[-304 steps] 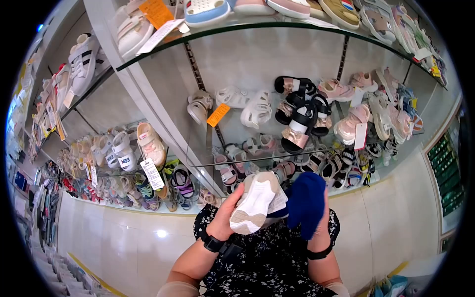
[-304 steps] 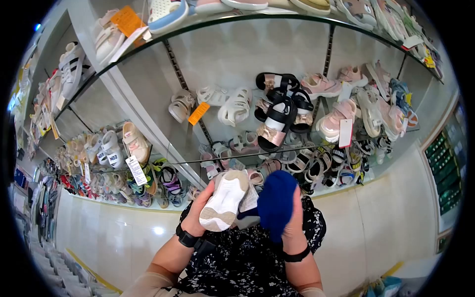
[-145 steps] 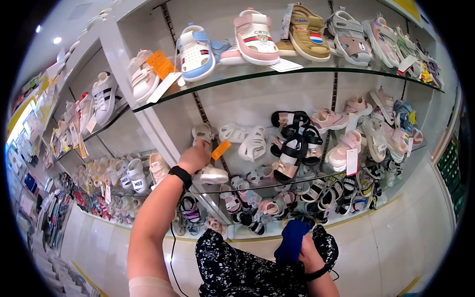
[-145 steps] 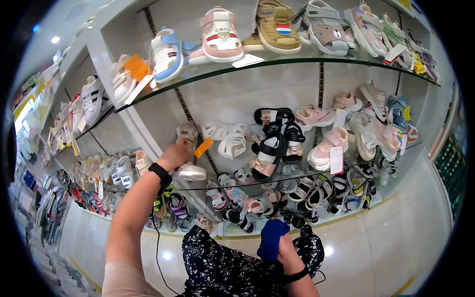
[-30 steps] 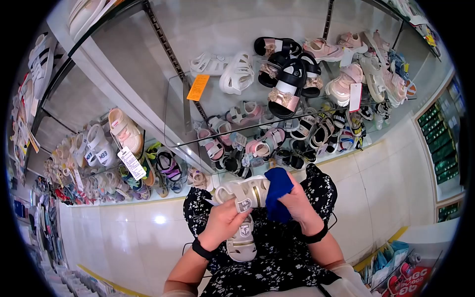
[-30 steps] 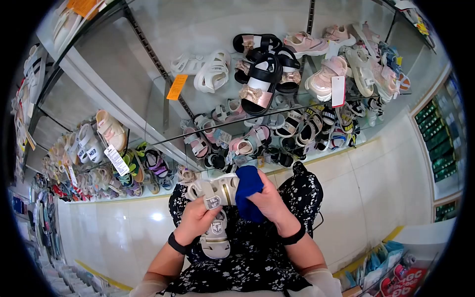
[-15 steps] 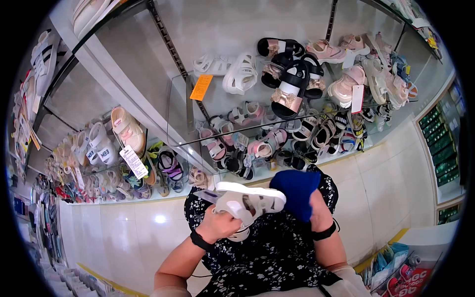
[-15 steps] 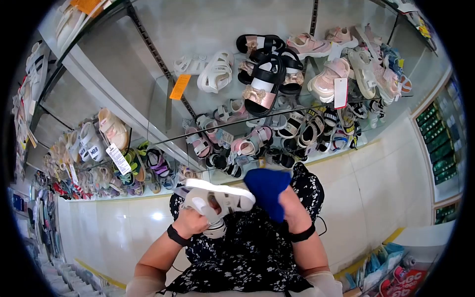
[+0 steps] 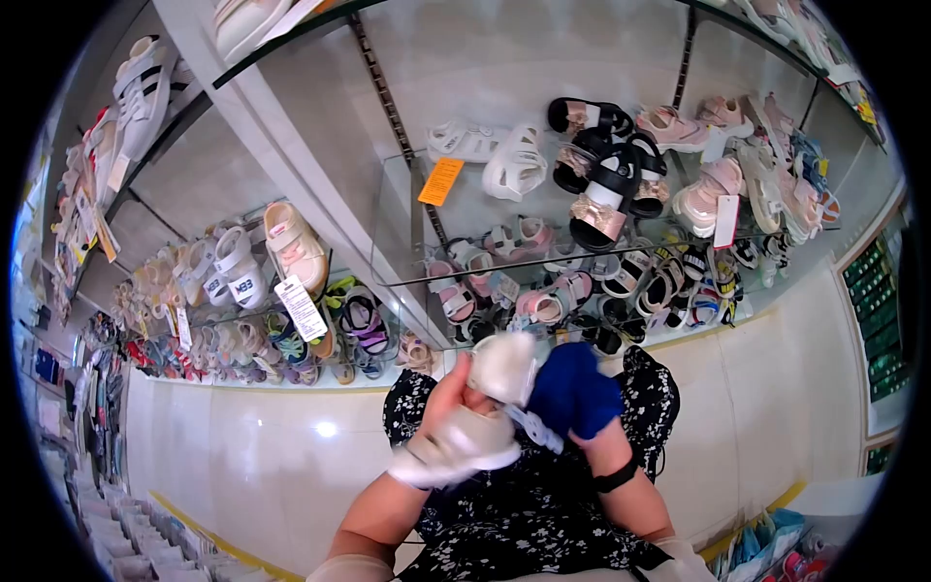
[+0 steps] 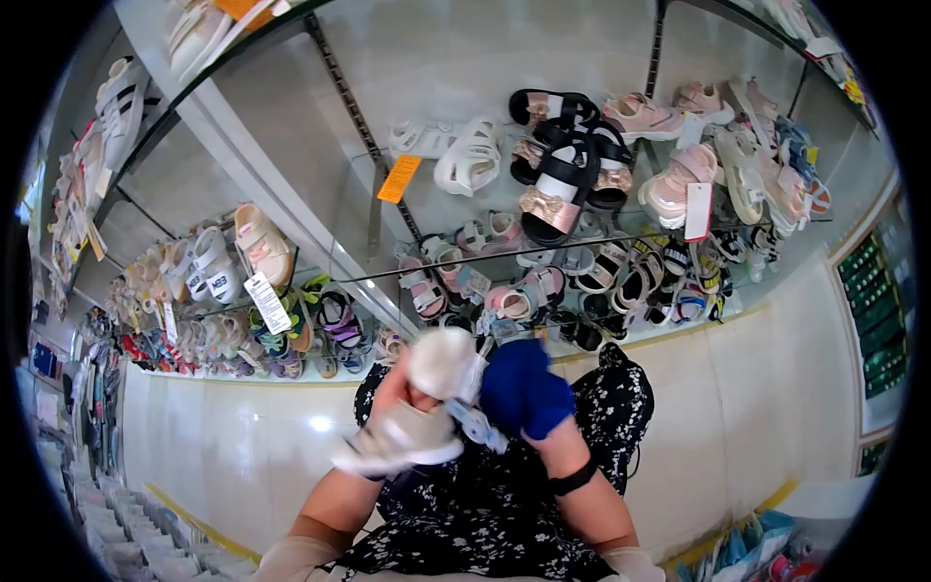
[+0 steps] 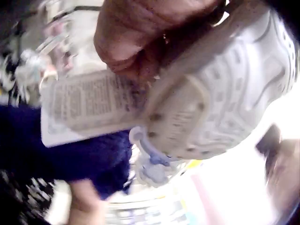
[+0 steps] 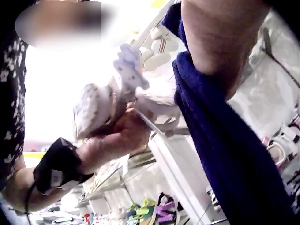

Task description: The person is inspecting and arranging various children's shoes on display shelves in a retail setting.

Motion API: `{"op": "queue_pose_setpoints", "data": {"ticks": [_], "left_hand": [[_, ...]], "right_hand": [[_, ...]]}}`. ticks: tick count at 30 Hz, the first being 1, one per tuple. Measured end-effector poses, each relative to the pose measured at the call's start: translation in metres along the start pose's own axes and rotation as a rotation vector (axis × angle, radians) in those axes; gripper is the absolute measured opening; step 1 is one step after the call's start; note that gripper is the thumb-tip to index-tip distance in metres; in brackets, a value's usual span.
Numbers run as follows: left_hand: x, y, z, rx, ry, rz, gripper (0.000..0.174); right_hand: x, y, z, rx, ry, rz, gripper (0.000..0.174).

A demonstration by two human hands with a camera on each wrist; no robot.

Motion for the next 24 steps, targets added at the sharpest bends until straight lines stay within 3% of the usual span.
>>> {"op": "queue_pose_setpoints", "data": {"ticks": [1, 3, 4, 5, 6, 7, 8, 9, 11, 13, 14, 15, 16, 17, 18, 21, 22, 24], "left_hand": [[0.005, 0.002, -0.010, -0.141, -0.091, -0.135, 0.041], [0.012, 0.003, -0.001, 0.950, 0.197, 0.051, 0.044], [0.011, 0.013, 0.006, 0.854, 0.126, 0.008, 0.044], [0.010, 0.011, 0.016, 0.987, 0.197, 0.003, 0.046], [0.010, 0.009, 0.027, 1.121, 0.270, -0.011, 0.048], [0.014, 0.011, 0.040, 1.064, 0.293, -0.118, 0.049], [0.021, 0.030, 0.063, 0.416, 0.119, -0.192, 0.044], [0.018, -0.002, 0.015, 0.149, -0.058, -0.112, 0.040], [0.022, -0.013, 0.013, 0.443, 0.210, 0.058, 0.031], [0.024, -0.012, 0.026, 0.483, 0.329, 0.122, 0.020], [0.022, -0.016, 0.021, 0.378, 0.455, -0.043, 0.016], [0.023, -0.018, 0.015, 0.268, 0.579, -0.207, 0.013], [0.022, -0.014, 0.019, 0.187, 0.578, -0.250, 0.013], [0.020, -0.010, 0.024, 0.072, 0.489, -0.146, 0.016], [0.019, -0.007, 0.027, -0.041, 0.397, -0.042, 0.021], [0.031, -0.010, 0.034, 0.305, 0.624, -0.097, 0.031], [0.032, -0.012, 0.034, 0.430, 0.631, -0.131, 0.032], [0.042, -0.029, 0.019, 0.992, 0.568, -0.105, 0.048]], "right_hand": [[0.009, 0.009, -0.009, 0.014, 0.028, -0.158, 0.043], [0.006, 0.025, -0.020, -0.127, -0.072, -0.216, 0.044], [0.001, 0.026, -0.018, -0.536, -0.226, -0.136, 0.039], [-0.004, 0.029, -0.014, -0.928, -0.415, -0.110, 0.035], [-0.008, 0.034, -0.005, -1.152, -0.369, -0.097, 0.032], [-0.012, 0.037, 0.003, -1.372, -0.318, -0.083, 0.030], [-0.019, 0.039, 0.016, -1.378, -0.182, -0.106, 0.029], [-0.028, 0.051, 0.036, -1.118, 0.102, -0.079, 0.033], [-0.040, 0.049, 0.057, -0.913, 0.124, -0.120, 0.044], [-0.047, 0.035, 0.052, -0.923, -0.103, -0.101, 0.049], [-0.046, 0.027, 0.046, -0.927, -0.217, -0.087, 0.051], [-0.047, 0.021, 0.044, -0.842, -0.188, -0.081, 0.052], [-0.046, 0.009, 0.040, -0.758, -0.162, -0.073, 0.054], [-0.046, -0.004, 0.035, -0.673, -0.136, -0.064, 0.055], [-0.044, -0.014, 0.026, -0.691, -0.179, -0.138, 0.040], [-0.047, -0.053, -0.008, -1.142, -0.522, -0.110, 0.029], [-0.038, -0.063, -0.019, -1.607, -0.992, -0.013, 0.026], [-0.049, 0.006, -0.025, -0.826, -0.263, -0.328, 0.022]]}}
Point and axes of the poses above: each hand's wrist, its own x-axis away from the middle knuckle, its own y-axis out of the back of the hand, z = x × y, the point moved 7 cm from there along -x, towards the middle knuckle, and after that the axes turned 6 degrees about -z, right-handed, at the moved point
